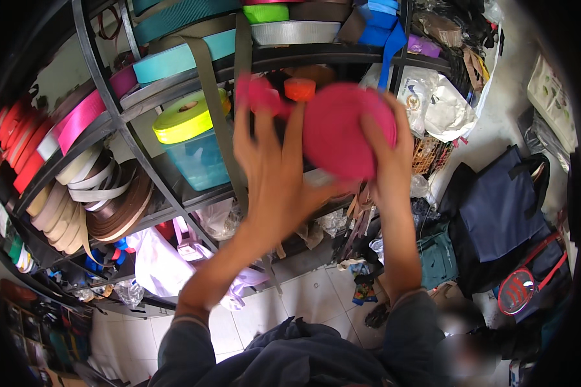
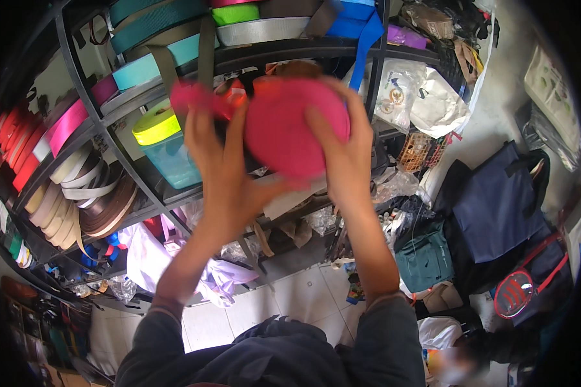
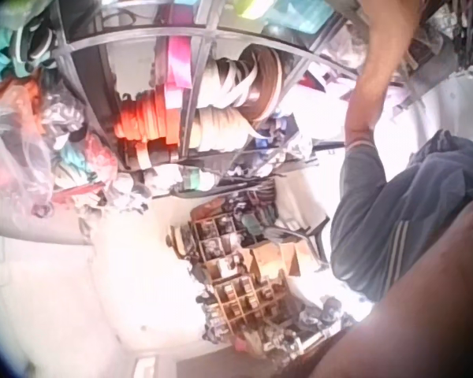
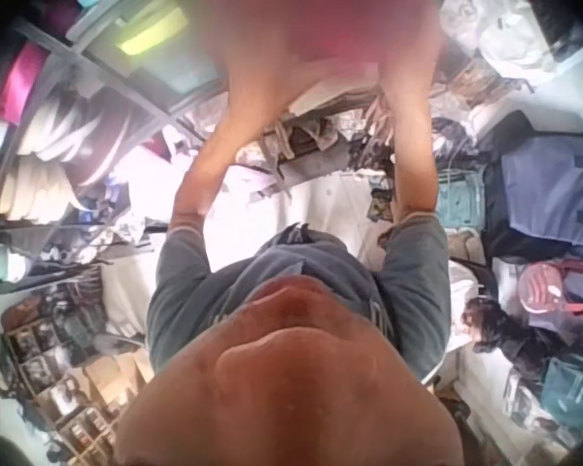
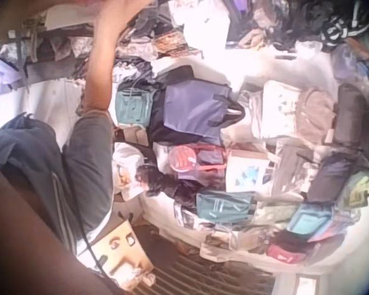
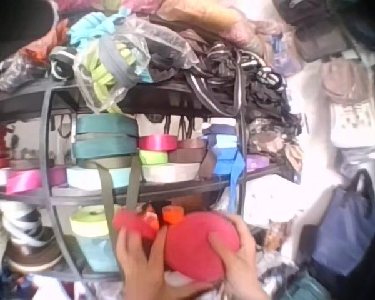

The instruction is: The person picks up rolls of colored ribbons and webbing from a box and places them onto shelves, organizing them by color and type.

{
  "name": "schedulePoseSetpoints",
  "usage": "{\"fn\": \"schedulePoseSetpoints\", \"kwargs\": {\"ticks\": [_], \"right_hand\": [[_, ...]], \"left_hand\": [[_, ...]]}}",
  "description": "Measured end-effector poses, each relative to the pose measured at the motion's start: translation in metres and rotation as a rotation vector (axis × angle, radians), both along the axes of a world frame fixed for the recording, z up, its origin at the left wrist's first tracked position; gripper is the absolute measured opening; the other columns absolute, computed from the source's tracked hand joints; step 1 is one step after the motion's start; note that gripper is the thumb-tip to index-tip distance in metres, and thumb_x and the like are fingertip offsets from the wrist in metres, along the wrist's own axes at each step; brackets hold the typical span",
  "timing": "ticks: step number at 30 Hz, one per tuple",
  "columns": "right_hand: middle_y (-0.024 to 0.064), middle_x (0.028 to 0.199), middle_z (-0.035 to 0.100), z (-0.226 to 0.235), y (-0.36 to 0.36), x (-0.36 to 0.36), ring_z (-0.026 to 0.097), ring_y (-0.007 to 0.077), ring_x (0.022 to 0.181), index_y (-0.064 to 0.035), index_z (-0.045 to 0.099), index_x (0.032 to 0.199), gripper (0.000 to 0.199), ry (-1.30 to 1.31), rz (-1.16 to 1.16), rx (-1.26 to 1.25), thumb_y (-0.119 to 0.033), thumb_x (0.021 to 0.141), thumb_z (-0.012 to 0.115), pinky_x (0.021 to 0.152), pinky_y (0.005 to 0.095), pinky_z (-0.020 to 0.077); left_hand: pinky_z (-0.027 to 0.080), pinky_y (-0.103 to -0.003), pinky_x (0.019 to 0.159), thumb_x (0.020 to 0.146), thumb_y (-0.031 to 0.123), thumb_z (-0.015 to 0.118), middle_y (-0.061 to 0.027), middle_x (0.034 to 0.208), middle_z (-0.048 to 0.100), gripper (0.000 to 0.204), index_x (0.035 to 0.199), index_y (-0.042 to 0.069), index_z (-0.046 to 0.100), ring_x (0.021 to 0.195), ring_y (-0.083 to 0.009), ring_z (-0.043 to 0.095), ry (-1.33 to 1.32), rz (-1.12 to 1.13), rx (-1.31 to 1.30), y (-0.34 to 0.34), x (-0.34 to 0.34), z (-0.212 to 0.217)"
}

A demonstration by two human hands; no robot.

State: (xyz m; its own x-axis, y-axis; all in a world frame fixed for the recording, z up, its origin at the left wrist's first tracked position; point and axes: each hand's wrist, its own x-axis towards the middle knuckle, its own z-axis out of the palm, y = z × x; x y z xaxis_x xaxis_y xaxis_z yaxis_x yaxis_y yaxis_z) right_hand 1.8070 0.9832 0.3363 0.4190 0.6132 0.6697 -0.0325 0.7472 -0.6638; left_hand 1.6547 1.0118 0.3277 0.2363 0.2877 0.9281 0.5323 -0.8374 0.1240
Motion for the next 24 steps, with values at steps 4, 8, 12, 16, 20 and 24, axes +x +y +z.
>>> {"fn": "schedulePoseSetpoints", "kwargs": {"ticks": [4,8,12,16,20,24], "right_hand": [[0.0086,0.113,0.059,0.054,0.044,0.021,0.057,0.0150,0.101,-0.0023,0.054,0.118,0.034,0.041,0.069,0.100,-0.017,0.088,0.062,0.087,0.0287,0.0459],[0.0069,0.118,0.059,0.106,0.054,0.028,0.056,0.0152,0.107,-0.0031,0.052,0.125,0.040,-0.034,0.298,0.153,-0.027,0.093,0.055,0.094,0.0291,0.0411],[0.0083,0.122,0.057,0.149,0.076,0.024,0.055,0.0208,0.110,-0.0021,0.045,0.131,0.057,-0.193,0.399,0.248,-0.048,0.097,0.038,0.091,0.0344,0.0429],[0.0149,0.133,0.049,0.173,0.130,0.029,0.045,0.0242,0.124,0.0007,0.040,0.136,0.063,-0.315,-0.188,0.249,-0.048,0.096,0.042,0.102,0.0329,0.0348],[0.0193,0.138,0.044,0.196,0.167,0.048,0.038,0.0266,0.131,0.0022,0.037,0.138,0.064,-0.498,-0.266,0.264,-0.045,0.096,0.043,0.107,0.0329,0.0285],[0.0214,0.124,0.056,0.204,0.195,0.041,0.052,0.0320,0.116,0.0001,0.047,0.131,0.054,-0.551,-0.162,0.175,-0.041,0.096,0.042,0.099,0.0367,0.0385]], "left_hand": [[0.046,-0.041,0.091,0.050,0.041,0.089,-0.0249,0.122,0.051,0.095,0.124,-0.002,0.049,0.117,-0.0334,0.049,-0.114,-0.294,-0.033,0.050,0.024,0.057],[0.043,-0.037,0.093,0.065,0.033,0.082,-0.0207,0.116,0.056,0.069,0.116,-0.004,0.054,0.114,-0.0303,0.053,-0.176,-0.360,-0.128,0.073,0.031,0.112],[0.049,-0.036,0.084,0.069,0.049,0.074,-0.0197,0.104,0.064,0.069,0.110,-0.005,0.059,0.099,-0.0287,0.062,-0.221,-0.220,0.101,0.089,0.037,0.165],[0.052,-0.041,0.079,0.053,0.056,0.080,-0.0281,0.096,0.064,0.085,0.100,-0.012,0.061,0.092,-0.0364,0.065,-0.308,-0.112,0.136,0.133,0.040,0.204],[0.052,-0.041,0.079,0.056,0.056,0.079,-0.0297,0.098,0.064,0.083,0.100,-0.013,0.062,0.092,-0.0370,0.065,-0.180,0.038,-0.001,0.149,0.048,0.224],[0.050,-0.041,0.084,0.062,0.054,0.075,-0.0302,0.098,0.063,0.077,0.102,-0.011,0.063,0.100,-0.0358,0.062,-0.215,0.193,-0.010,0.166,0.053,0.222]]}}
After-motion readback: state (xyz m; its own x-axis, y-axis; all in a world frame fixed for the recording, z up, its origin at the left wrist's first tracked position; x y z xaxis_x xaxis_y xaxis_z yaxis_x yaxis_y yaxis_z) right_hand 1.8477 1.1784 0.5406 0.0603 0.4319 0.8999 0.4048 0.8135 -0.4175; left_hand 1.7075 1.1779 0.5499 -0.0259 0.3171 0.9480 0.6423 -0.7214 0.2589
